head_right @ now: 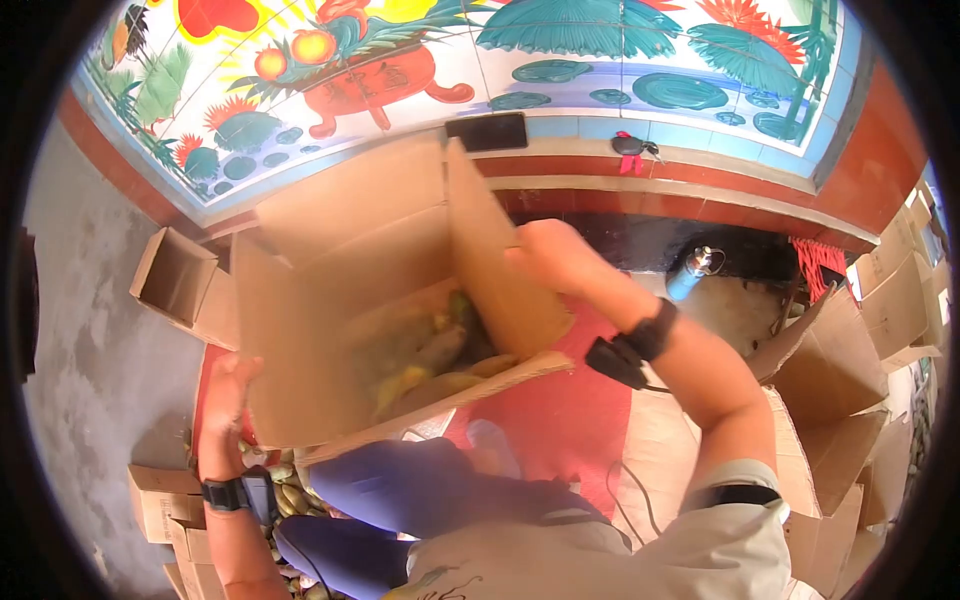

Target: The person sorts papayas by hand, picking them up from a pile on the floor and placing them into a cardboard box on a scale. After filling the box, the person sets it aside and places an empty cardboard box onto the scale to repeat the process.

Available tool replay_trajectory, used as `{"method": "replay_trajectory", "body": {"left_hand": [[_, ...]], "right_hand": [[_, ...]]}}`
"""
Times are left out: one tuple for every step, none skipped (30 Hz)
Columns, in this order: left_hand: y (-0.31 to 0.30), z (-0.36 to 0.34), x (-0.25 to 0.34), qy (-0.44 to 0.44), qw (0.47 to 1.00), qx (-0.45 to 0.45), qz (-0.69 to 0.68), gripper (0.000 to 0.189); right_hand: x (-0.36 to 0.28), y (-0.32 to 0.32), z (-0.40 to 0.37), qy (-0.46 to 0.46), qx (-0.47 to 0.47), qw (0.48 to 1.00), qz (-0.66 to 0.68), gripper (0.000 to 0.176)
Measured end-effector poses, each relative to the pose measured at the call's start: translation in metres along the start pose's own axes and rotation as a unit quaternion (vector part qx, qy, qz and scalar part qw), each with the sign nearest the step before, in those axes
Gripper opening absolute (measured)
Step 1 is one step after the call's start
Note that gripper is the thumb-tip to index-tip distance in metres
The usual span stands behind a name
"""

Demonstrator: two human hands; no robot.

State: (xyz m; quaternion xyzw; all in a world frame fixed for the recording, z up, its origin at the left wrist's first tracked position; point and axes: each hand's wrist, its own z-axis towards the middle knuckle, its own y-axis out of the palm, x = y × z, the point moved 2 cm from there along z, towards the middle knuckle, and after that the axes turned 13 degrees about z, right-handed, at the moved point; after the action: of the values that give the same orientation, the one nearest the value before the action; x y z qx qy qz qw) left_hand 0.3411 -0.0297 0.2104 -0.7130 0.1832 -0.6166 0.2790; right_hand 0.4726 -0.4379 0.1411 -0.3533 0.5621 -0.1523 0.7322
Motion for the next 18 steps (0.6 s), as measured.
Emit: {"method": "replay_trajectory", "body": {"left_hand": [[0.015,-0.001,0.010,-0.012,1.000,-0.026,0.009,0.020],[0.029,-0.003,0.019,-0.025,0.998,-0.051,0.018,0.019],[0.041,-0.002,0.022,-0.027,0.995,-0.076,0.058,0.020],[0.055,0.001,0.022,-0.029,0.990,-0.101,0.098,0.020],[0.072,0.003,0.022,-0.020,0.990,-0.114,0.076,0.020],[0.092,0.004,0.021,-0.011,0.990,-0.128,0.053,0.021],[0.111,0.006,0.020,-0.007,0.989,-0.144,0.031,0.021],[0.130,0.008,0.018,-0.002,0.987,-0.161,0.009,0.021],[0.147,0.011,0.012,-0.004,0.981,-0.195,0.019,0.021],[0.165,0.014,0.005,-0.007,0.973,-0.229,0.030,0.022],[0.187,0.015,-0.006,-0.008,0.972,-0.235,0.027,0.022],[0.210,0.012,-0.019,0.014,0.963,-0.257,0.084,0.022],[0.223,0.009,-0.019,0.037,0.949,-0.278,0.141,0.023],[0.224,0.011,-0.018,0.038,0.948,-0.284,0.138,0.023],[0.221,0.015,-0.014,0.064,0.947,-0.311,0.049,0.023],[0.212,0.017,-0.004,0.088,0.937,-0.335,-0.042,0.024],[0.196,0.016,0.009,0.089,0.942,-0.322,-0.042,0.023],[0.173,0.011,0.026,0.129,0.949,-0.286,0.010,0.022]], "right_hand": [[0.001,-0.014,-0.015,0.012,0.017,0.999,-0.024,0.031],[0.008,-0.024,-0.028,0.045,0.036,0.998,-0.032,0.030],[0.011,-0.037,-0.041,0.040,0.056,0.997,-0.036,0.029],[0.026,-0.044,-0.052,0.052,0.066,0.995,-0.047,0.027],[0.024,-0.055,-0.066,0.079,0.070,0.994,-0.035,0.026],[0.030,-0.063,-0.079,0.083,0.082,0.991,-0.065,0.025],[0.036,-0.071,-0.091,0.109,0.076,0.987,-0.092,0.025],[0.044,-0.075,-0.103,0.114,0.074,0.986,-0.098,0.025],[0.054,-0.078,-0.116,0.146,0.078,0.980,-0.108,0.024],[0.066,-0.080,-0.130,0.177,0.081,0.974,-0.118,0.023],[0.088,-0.079,-0.147,0.183,0.079,0.972,-0.122,0.023],[0.116,-0.074,-0.164,0.203,0.049,0.963,-0.169,0.022],[0.122,-0.072,-0.171,0.223,0.018,0.951,-0.215,0.021],[0.127,-0.076,-0.178,0.228,0.017,0.949,-0.218,0.021],[0.129,-0.079,-0.184,0.214,0.011,0.944,-0.251,0.020],[0.127,-0.082,-0.191,0.199,0.003,0.938,-0.284,0.019],[0.131,-0.091,-0.189,0.229,0.039,0.964,-0.127,0.019],[0.123,-0.092,-0.188,0.231,0.037,0.964,-0.127,0.019]]}}
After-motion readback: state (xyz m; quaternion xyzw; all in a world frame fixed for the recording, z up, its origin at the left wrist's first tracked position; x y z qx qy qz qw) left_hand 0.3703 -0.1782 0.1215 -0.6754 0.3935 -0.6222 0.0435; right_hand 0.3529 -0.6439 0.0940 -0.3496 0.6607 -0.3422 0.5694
